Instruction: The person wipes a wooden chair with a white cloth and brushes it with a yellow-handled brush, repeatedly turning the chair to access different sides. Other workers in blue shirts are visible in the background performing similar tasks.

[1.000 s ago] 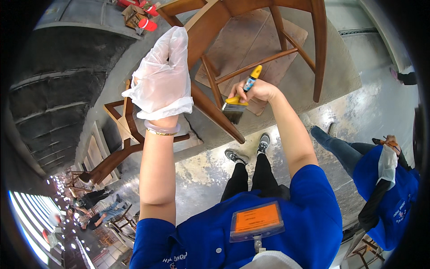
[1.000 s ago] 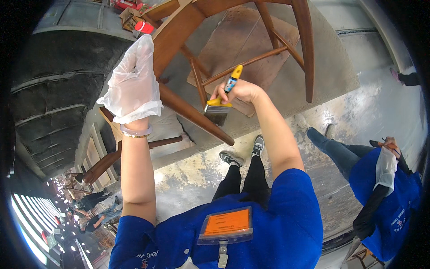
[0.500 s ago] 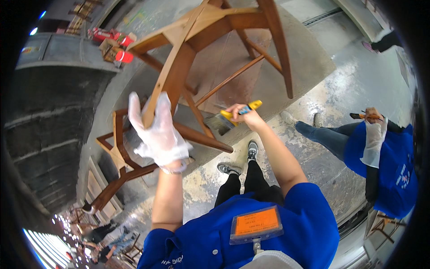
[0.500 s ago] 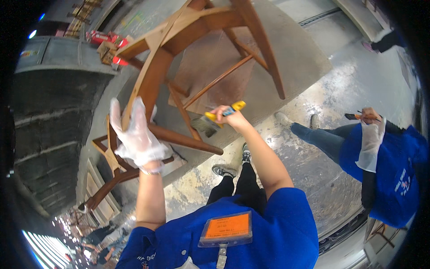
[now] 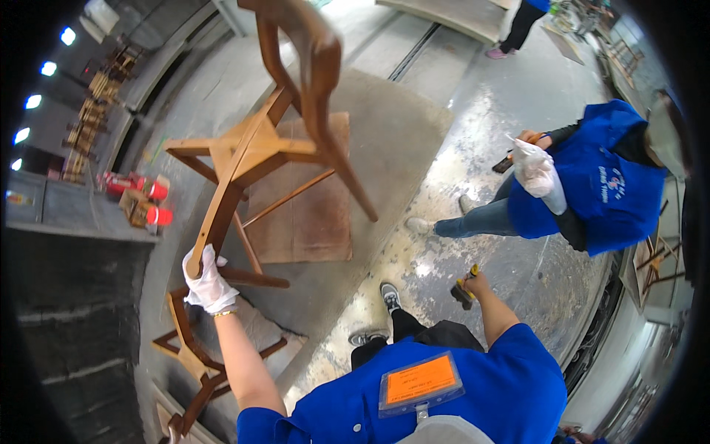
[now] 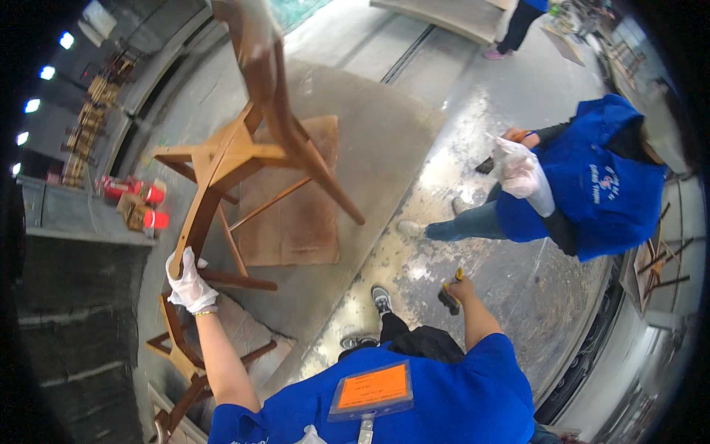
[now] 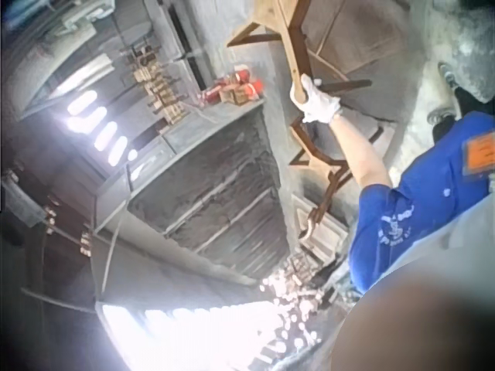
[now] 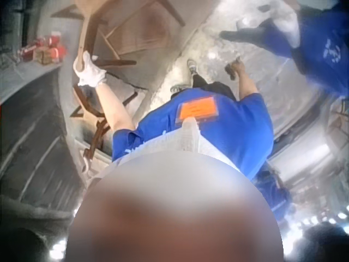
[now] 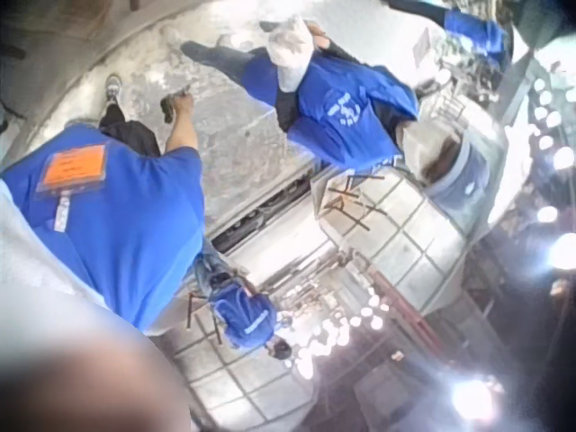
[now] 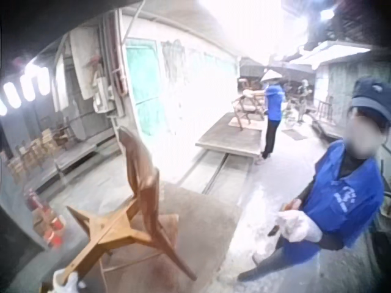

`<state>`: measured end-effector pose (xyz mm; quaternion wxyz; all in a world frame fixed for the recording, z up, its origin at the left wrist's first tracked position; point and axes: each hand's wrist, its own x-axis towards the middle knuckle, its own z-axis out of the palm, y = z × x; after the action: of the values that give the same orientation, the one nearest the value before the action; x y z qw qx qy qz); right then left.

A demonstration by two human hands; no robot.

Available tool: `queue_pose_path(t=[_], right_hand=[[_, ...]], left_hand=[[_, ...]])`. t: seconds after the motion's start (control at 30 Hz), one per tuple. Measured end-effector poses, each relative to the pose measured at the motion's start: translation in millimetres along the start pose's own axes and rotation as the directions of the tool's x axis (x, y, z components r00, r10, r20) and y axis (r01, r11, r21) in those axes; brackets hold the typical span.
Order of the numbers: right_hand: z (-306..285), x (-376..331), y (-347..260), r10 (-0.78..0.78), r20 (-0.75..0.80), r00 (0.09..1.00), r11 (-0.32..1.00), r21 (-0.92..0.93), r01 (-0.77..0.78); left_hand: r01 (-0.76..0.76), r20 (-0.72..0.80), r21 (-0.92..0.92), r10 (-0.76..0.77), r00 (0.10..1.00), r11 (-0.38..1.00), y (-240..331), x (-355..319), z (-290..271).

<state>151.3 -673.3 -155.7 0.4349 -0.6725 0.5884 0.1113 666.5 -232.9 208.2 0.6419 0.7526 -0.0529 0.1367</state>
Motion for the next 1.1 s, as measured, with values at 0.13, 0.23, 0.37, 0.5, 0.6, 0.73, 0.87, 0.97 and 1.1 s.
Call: queue_pose_path(t=[0.13,0.23,0.37,0.5,0.6,0.73,0.87,0.97,1.1], right_hand=[[-21.5,-18.3,18.9,0.153,-0.153,0.976,0.985,-0.058,-0.163],[-11.3,-28.7,8.5,0.209,-0.169,0.963,0.970,0.161,-0.182],[-5.1,-44.8,-10.0,0.000,-0.070,0.998,0.929,0.369,0.026],[-14.9,-65.2,-11.8,-0.085,-0.060,0.995,0.865,0.492,0.104],[-27.7,-83.2,5.0,-0.022,-0.099,0.995,0.903,0.424,0.062],[-41.4,-123.3,49.4,0.109,-0.232,0.967,0.927,0.375,-0.014],[-47.0,-183.5,99.5,0.245,-0.358,0.901,0.935,0.334,-0.121],[-44.0,-223.6,134.7,0.303,-0.408,0.861,0.952,0.158,-0.261],[-23.0,-253.9,174.4,0.378,-0.451,0.809,0.918,0.069,-0.390]], left_hand=[[0.032,-0.046,0.362,-0.016,0.999,0.932,-30.9,16.9,-18.1],[0.317,-0.298,0.861,-0.112,0.948,0.398,-52.4,22.6,-22.5],[0.147,0.070,0.591,-0.231,0.970,0.793,-92.3,27.8,-30.1],[0.219,0.012,0.294,-0.233,0.972,0.930,-147.6,23.8,-21.4],[0.267,-0.003,0.249,-0.275,0.961,0.931,-173.2,19.3,-19.4],[0.309,0.018,0.238,-0.322,0.947,0.921,-196.7,8.8,-9.2],[0.228,-0.017,0.436,-0.245,0.969,0.871,-219.3,-7.6,1.1],[0.377,-0.049,0.542,-0.420,0.906,0.751,-233.2,-19.7,8.5],[0.484,-0.152,0.663,-0.531,0.834,0.571,-242.3,-60.9,16.1]])
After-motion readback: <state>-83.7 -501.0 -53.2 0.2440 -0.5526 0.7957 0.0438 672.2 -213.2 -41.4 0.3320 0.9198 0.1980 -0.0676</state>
